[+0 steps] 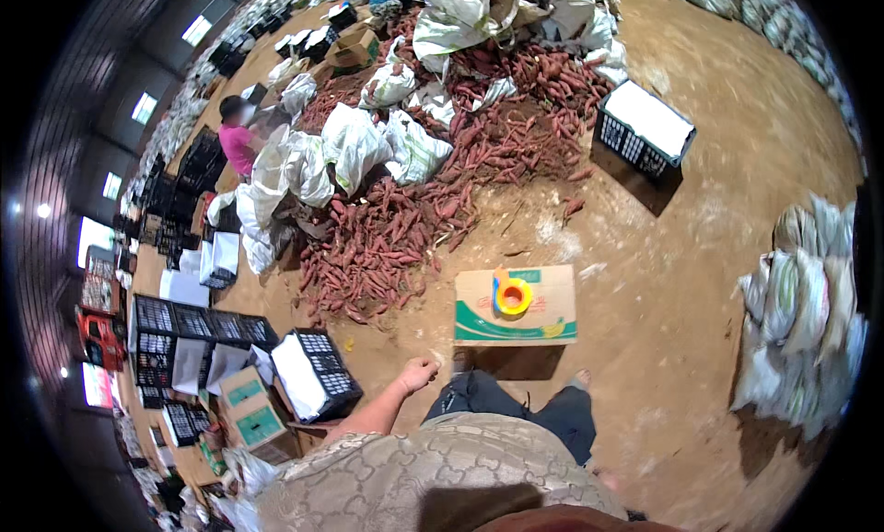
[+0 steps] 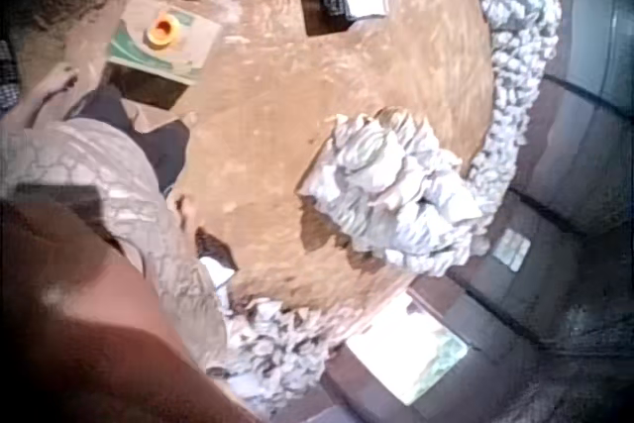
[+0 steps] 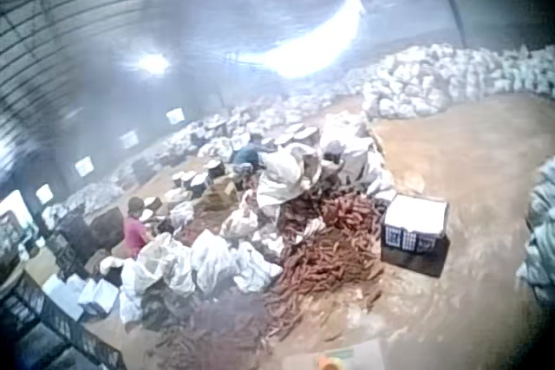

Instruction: The person uses a handheld tape dispenser to seal white paper liners inside black plastic crates. They repeatedly apply tape to the edges of the paper, fold the paper over, and move the sealed crates to a designated area on the floor.

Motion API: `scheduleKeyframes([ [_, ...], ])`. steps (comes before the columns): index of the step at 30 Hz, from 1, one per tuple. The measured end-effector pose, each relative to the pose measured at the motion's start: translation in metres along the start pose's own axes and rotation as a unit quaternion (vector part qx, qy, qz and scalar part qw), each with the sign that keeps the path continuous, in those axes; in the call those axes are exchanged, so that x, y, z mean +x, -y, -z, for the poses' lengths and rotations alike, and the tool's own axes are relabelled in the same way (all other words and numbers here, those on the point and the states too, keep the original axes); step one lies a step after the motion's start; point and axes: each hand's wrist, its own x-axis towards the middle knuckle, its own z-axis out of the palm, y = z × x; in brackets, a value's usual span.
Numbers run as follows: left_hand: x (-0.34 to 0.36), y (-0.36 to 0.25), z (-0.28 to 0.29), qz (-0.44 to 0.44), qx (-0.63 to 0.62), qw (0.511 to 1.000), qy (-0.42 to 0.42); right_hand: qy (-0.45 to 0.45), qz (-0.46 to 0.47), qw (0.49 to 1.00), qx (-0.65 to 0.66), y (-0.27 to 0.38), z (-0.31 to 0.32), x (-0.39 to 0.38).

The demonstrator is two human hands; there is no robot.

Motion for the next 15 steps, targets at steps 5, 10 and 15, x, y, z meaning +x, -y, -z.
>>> scheduleKeyframes([
  [5, -0.010, -0.039, -0.085, -0.129, 0.085, 0.987, 0.037, 0.005, 0.035, 0.999, -0.008, 0.074, 0.053, -0.026],
  [10, -0.009, -0.040, -0.118, -0.106, 0.116, 0.987, 0.046, -0.024, 0.143, 0.989, 0.023, 0.202, 0.101, -0.021],
  [15, -0.012, -0.026, -0.131, 0.018, 0.015, 0.999, 0.036, -0.044, 0.276, 0.960, 0.038, 0.319, 0.084, -0.082],
])
